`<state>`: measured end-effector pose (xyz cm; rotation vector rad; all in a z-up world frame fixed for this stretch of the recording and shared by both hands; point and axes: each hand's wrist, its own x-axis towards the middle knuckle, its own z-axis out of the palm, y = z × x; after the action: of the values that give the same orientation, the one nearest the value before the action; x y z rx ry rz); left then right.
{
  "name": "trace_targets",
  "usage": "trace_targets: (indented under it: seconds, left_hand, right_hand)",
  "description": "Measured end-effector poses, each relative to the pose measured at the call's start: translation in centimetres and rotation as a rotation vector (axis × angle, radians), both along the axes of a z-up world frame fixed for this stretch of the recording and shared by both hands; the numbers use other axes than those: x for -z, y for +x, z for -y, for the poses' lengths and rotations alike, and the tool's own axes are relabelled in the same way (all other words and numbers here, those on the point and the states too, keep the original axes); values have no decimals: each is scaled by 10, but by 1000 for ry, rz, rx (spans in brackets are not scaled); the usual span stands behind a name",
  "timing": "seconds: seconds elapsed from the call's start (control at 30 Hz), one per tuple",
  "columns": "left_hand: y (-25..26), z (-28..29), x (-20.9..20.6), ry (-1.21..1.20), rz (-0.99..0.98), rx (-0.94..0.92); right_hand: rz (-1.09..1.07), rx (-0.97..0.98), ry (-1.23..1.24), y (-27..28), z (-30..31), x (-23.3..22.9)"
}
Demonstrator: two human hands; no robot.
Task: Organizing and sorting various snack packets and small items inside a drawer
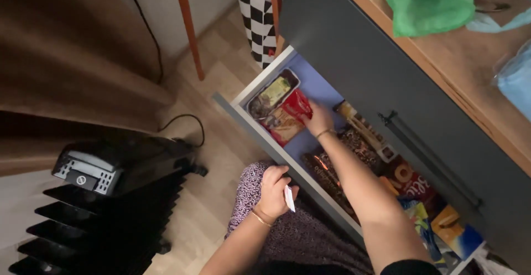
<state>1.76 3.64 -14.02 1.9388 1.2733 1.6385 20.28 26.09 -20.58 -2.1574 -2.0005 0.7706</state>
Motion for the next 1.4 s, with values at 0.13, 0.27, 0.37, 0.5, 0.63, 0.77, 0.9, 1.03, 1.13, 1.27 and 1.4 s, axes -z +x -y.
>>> trace_targets:
  seconds: [0.13,0.27,0.37,0.5,0.63,0.77,0.9,1.03,1.13,1.27,1.4]
  left_hand:
    - [3,-4,0,69,-10,-23]
    - [0,3,-23,-35,-38,49]
    - [1,2,-19,-29,-53,62]
    - [-2,-1,-24,-37,-72,76]
    - [-1,-5,-6,52,-108,2]
    - [-5,-2,-9,8,-168,8]
    - [-7,1,9,-78,-198,67]
    - [-6,8,7,-99,-240,120]
    - [7,17,-10,-43,-205,118]
    - [48,53,-96,-69,1,203]
    - [94,86,-152,-190,242,379]
  right_hand:
    - [180,-119,68,-27,14,-58]
    - [188,-427,173,-52,33,-105]
    - [259,-655,186,-64,38,-93]
    - [261,-708,95,-65,41,-80]
    - [-121,-544,121,-43,49,-49]
    - [-247,-443,156,-18,98,-155]
    - [-121,-478,325,41,178,-207]
    - [-118,-372,523,85,285,-323]
    - [7,-130,573,143,356,-293]
    - [239,111,533,213,415,-249]
    - [269,240,398,235,422,-243]
